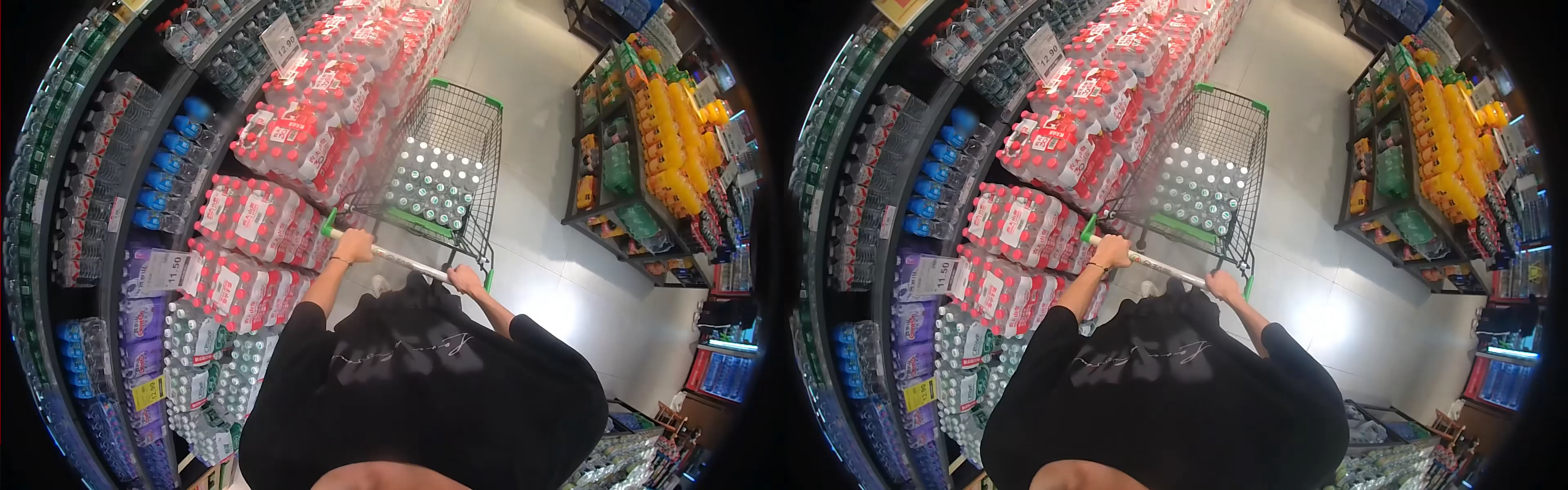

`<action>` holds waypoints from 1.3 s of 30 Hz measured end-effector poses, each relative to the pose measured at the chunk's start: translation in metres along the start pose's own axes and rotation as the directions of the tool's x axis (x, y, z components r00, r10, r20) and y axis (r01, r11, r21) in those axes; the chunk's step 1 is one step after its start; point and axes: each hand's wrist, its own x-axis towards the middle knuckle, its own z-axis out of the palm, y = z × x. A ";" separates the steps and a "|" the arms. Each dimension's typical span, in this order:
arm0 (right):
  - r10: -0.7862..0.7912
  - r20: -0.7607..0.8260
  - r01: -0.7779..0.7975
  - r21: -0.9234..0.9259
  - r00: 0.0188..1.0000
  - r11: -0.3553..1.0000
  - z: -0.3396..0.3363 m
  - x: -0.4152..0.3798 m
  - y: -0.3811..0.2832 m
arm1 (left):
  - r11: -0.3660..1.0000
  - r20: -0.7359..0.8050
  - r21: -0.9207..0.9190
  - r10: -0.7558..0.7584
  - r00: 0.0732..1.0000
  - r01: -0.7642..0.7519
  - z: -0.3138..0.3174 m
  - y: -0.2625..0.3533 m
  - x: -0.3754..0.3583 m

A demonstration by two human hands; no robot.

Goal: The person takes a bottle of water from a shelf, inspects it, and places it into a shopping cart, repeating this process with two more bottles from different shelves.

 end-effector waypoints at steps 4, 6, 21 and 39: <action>-0.015 0.011 0.015 -0.015 1.000 1.000 -0.002 -0.002 0.000 | 1.000 0.014 0.001 -0.003 1.000 0.003 -0.002 0.000 0.000; -0.026 0.004 0.026 -0.001 1.000 1.000 0.000 -0.001 0.003 | 1.000 0.025 -0.004 -0.005 1.000 0.005 -0.003 0.001 0.000; -0.127 -0.145 0.120 -0.056 0.981 0.991 0.026 0.019 0.029 | 1.000 0.044 0.012 0.001 0.999 -0.001 0.000 0.000 0.000; 0.051 0.008 -0.051 -0.010 0.999 0.999 0.005 0.009 0.008 | 1.000 -0.020 -0.023 -0.001 1.000 0.000 0.008 0.000 -0.003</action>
